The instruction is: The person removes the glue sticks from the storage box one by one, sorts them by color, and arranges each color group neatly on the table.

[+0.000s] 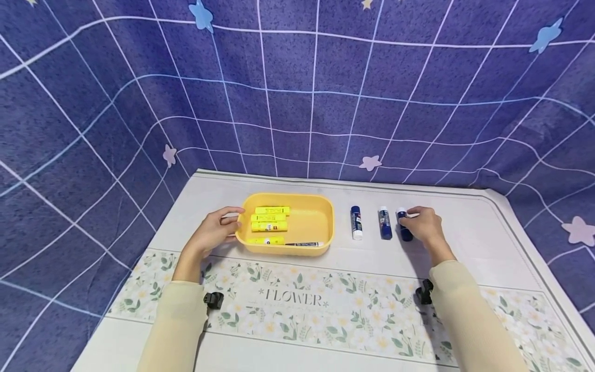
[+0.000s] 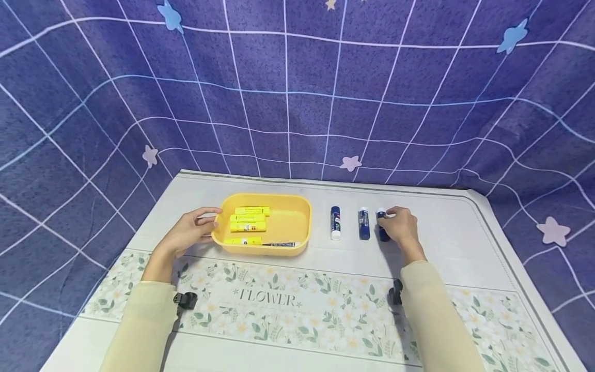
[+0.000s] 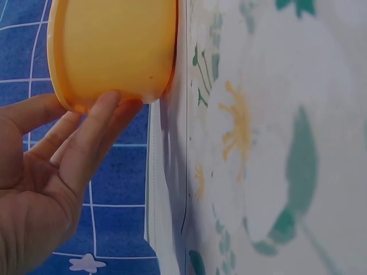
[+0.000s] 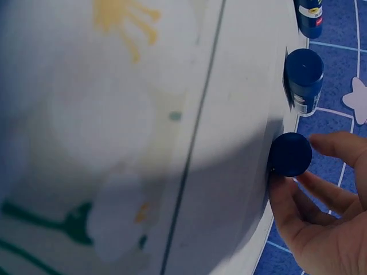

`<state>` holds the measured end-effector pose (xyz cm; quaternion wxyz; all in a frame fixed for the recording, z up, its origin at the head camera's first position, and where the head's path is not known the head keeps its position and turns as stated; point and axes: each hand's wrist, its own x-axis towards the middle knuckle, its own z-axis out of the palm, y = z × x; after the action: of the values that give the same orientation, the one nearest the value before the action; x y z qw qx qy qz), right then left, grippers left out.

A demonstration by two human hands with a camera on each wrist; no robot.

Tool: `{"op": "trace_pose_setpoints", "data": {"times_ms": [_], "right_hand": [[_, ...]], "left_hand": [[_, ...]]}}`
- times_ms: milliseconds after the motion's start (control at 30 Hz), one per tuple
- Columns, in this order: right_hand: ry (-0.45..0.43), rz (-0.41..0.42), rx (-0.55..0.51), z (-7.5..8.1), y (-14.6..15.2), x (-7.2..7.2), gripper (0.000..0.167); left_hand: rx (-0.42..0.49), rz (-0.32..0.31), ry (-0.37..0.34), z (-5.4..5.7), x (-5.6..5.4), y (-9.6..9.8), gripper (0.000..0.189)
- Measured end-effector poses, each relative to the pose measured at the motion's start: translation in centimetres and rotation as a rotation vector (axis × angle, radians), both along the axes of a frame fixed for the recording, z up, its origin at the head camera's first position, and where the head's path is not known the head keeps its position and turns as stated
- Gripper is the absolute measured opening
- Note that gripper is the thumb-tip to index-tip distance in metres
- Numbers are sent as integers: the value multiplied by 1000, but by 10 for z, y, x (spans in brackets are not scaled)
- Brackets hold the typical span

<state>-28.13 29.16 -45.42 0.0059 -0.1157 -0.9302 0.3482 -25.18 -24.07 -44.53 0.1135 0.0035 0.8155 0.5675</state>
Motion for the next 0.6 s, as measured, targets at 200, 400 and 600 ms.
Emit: {"op": "trace_pose_setpoints", "data": {"times_ms": [200,400,600], "right_hand": [[-5,-6,14,6,-3,-1,54],[125,8,-57,28,-19,-5,47],[191,160,-387,51,-55,-8,41]], "left_hand": [[6,-11,7,-1,0,-1,49],[8,-6,2,-1,0,-1,49],[-5,7,-3,1,-1,0,48]]}}
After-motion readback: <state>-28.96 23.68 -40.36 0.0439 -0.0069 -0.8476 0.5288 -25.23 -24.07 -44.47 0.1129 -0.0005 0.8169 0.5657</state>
